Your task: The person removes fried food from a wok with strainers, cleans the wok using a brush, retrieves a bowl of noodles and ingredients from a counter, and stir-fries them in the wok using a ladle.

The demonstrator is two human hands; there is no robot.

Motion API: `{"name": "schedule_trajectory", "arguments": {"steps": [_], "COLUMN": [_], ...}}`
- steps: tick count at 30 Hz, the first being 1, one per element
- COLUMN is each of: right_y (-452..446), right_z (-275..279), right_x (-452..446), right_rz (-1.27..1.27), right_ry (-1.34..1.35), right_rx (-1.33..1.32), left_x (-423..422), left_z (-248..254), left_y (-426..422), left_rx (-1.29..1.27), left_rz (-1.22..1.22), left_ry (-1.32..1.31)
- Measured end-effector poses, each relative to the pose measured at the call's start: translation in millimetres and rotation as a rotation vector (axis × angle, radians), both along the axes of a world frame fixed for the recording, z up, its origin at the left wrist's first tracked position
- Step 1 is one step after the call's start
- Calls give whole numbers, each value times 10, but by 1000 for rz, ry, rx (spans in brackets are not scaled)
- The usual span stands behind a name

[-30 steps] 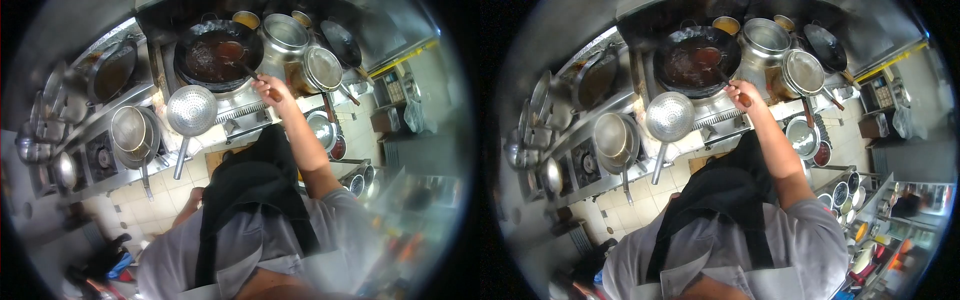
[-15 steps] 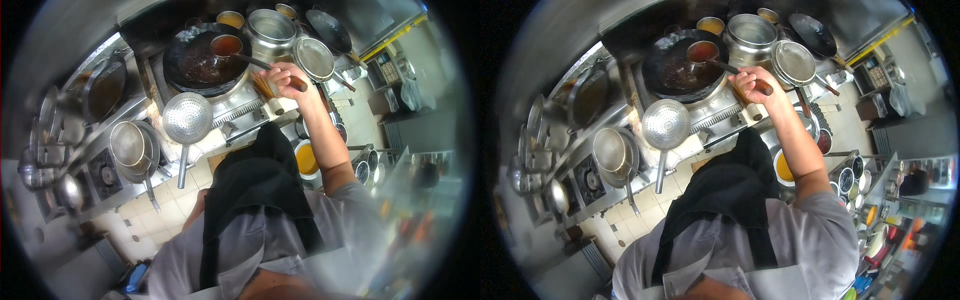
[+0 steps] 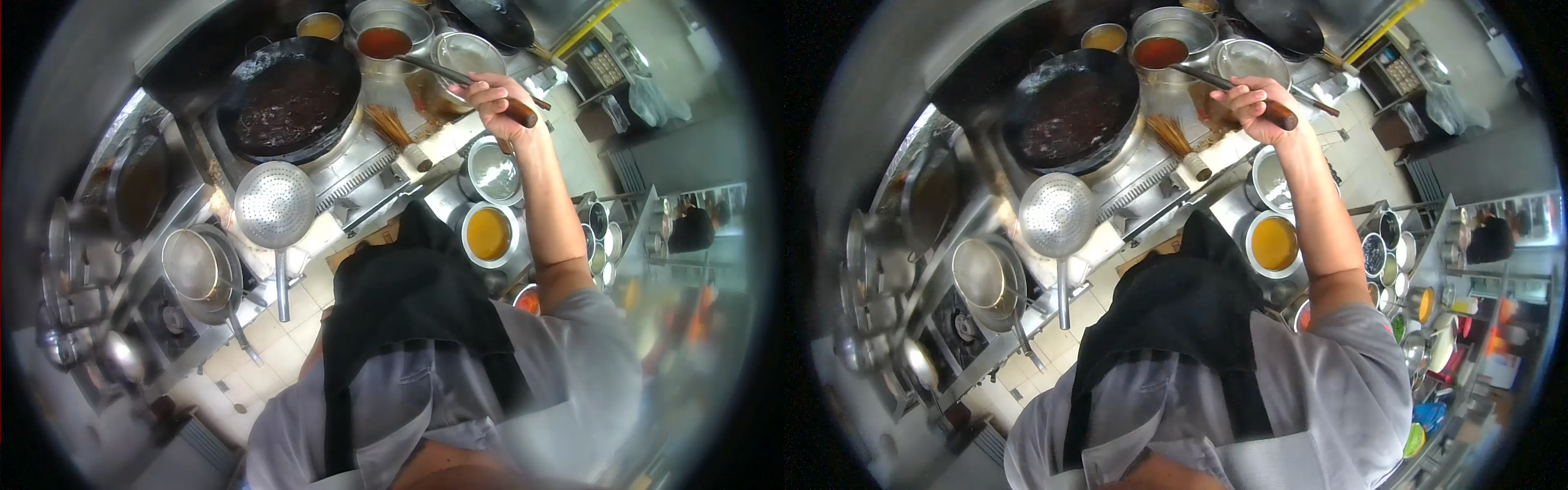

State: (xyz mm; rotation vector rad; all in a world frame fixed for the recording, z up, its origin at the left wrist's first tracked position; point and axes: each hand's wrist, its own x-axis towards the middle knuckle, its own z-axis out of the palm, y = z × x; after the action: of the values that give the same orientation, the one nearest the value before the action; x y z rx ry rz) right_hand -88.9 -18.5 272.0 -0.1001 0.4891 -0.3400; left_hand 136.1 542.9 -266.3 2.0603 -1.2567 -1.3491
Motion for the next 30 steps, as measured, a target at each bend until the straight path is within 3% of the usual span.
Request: {"name": "schedule_trajectory", "arguments": {"steps": [8, 12, 18, 20, 22, 24, 26, 28, 30], "right_y": [-389, -549, -612, -557, -397, -294, -222, -82, 64], "right_z": [-43, -67, -246, -442, -428, -617, -805, -791, -752], "right_x": [-806, -1025, -1151, -1196, -1190, -1206, -1204, -1040, -779], "right_rz": [-75, -141, -173, -183, 42, 54, -54, -42, -70], "right_ry": [-83, 78, 771, 964, 1321, 1422, 1662, 1635, 1461], "right_rx": [-24, -141, -479, -754, -1110, -1235, -1689, -1727, -1583], "left_x": [-59, -88, -100, -93, -105, -88, -64, -100, -130], "left_z": [158, 306, 504, 555, 609, 540, 443, 636, 672], "left_y": [-129, -298, -495, -536, -554, -500, -416, -413, -343], "left_rx": [19, 22, 23, 25, 31, 21, -13, -19, -13], "left_rz": [-56, -67, -79, -68, -60, -63, -95, -102, -88], "left_ry": [-28, -40, -49, -38, -31, -53, -119, -162, -211]}}
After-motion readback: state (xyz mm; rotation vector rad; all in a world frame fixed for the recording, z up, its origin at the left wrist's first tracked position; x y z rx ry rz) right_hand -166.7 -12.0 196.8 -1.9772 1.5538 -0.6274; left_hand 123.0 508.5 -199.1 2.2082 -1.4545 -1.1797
